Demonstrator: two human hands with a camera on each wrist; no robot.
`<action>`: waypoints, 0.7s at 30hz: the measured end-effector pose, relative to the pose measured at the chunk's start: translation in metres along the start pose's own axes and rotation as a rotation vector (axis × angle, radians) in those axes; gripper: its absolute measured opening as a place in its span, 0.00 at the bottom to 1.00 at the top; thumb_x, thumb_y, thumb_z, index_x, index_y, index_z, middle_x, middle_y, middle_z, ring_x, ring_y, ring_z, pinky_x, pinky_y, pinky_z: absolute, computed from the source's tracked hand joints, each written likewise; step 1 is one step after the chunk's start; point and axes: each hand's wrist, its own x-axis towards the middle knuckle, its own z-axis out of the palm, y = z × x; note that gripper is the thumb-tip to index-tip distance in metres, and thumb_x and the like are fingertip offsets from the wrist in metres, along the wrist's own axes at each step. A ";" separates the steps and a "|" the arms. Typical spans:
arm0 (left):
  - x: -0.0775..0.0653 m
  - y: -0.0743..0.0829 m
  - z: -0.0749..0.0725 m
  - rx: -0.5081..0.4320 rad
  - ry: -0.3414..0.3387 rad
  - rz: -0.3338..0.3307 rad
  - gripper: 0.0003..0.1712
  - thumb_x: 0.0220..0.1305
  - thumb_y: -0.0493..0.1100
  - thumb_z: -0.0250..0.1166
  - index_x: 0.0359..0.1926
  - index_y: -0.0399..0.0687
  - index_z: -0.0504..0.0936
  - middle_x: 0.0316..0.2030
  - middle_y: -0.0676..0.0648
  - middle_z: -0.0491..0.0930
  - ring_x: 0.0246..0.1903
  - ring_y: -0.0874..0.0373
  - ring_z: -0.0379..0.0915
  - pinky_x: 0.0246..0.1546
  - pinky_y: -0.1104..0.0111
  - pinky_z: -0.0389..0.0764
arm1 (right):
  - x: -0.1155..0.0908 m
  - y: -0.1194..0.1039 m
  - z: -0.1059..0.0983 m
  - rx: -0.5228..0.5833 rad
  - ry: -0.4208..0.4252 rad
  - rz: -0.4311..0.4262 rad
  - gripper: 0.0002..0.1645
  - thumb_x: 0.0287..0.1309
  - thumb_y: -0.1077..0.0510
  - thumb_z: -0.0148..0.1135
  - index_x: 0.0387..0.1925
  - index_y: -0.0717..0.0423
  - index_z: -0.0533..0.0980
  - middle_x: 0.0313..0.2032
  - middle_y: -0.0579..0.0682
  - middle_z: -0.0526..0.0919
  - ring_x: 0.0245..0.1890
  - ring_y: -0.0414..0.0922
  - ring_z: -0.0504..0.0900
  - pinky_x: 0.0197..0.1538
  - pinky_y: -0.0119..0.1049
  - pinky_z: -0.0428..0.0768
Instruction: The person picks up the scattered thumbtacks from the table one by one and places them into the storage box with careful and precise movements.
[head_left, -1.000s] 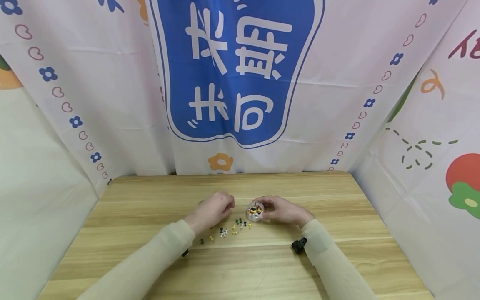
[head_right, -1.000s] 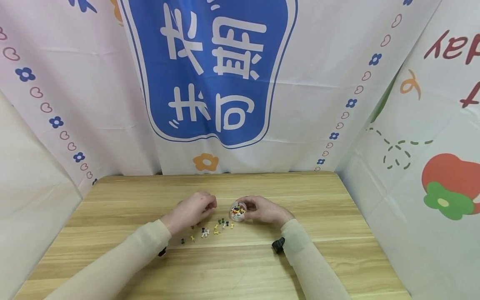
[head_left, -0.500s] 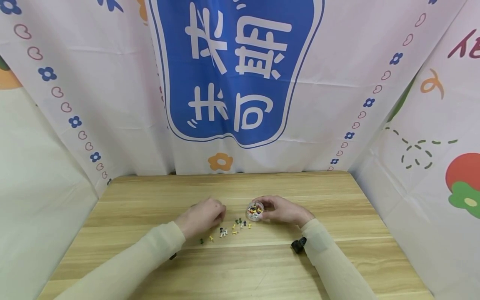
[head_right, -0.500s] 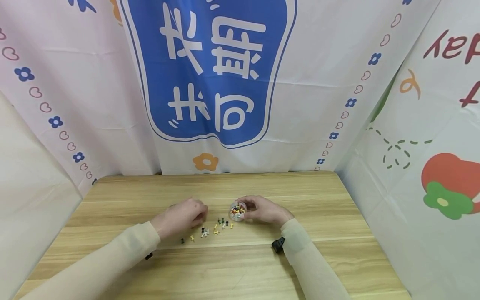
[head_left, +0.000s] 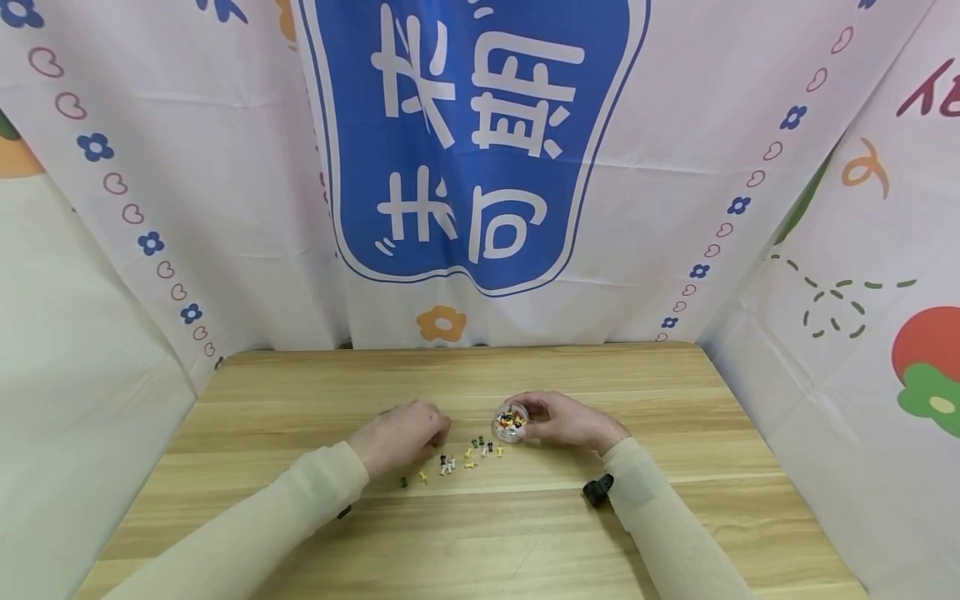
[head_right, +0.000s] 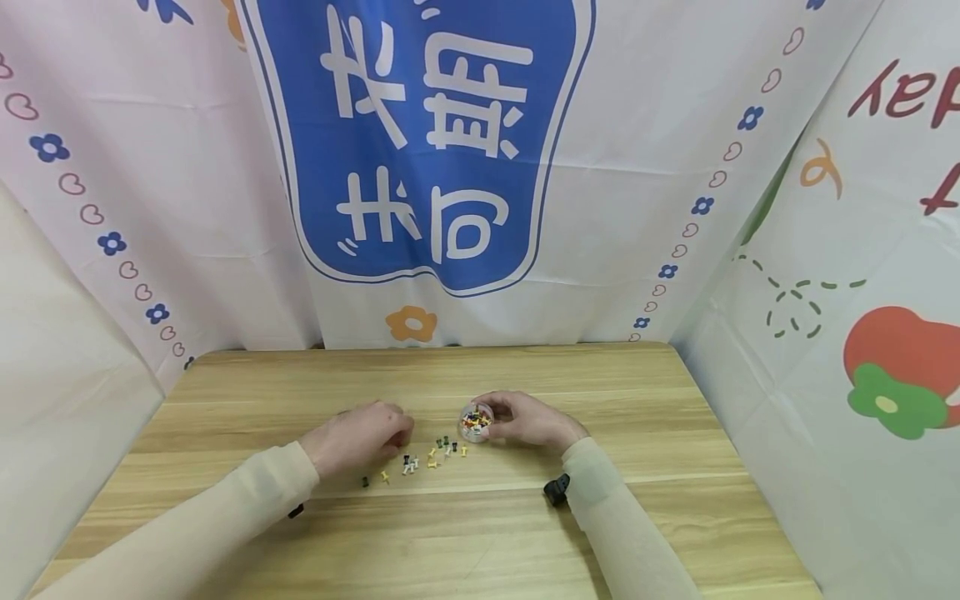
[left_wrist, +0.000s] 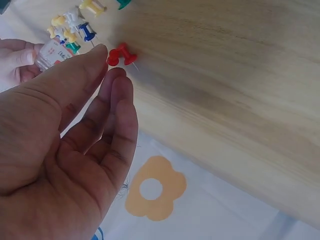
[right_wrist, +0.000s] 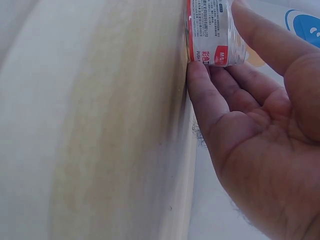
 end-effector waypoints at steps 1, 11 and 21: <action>0.001 -0.001 0.001 0.002 0.001 0.002 0.17 0.73 0.30 0.80 0.32 0.51 0.85 0.31 0.56 0.85 0.32 0.64 0.76 0.34 0.67 0.83 | 0.000 0.000 0.000 0.000 0.000 0.000 0.35 0.82 0.60 0.72 0.83 0.58 0.76 0.73 0.58 0.87 0.73 0.54 0.84 0.83 0.55 0.80; 0.006 -0.005 0.007 0.006 0.011 0.027 0.16 0.75 0.31 0.79 0.32 0.51 0.86 0.31 0.56 0.86 0.32 0.64 0.75 0.35 0.69 0.82 | 0.000 0.001 0.000 0.009 -0.003 -0.006 0.35 0.82 0.61 0.72 0.84 0.60 0.75 0.73 0.59 0.87 0.74 0.55 0.84 0.83 0.55 0.80; 0.015 0.000 0.006 -0.004 0.027 -0.002 0.09 0.77 0.38 0.81 0.38 0.53 0.89 0.36 0.57 0.87 0.38 0.64 0.80 0.45 0.66 0.89 | 0.000 0.002 0.000 0.013 -0.003 -0.008 0.36 0.81 0.60 0.73 0.83 0.60 0.75 0.74 0.60 0.86 0.76 0.57 0.83 0.86 0.63 0.78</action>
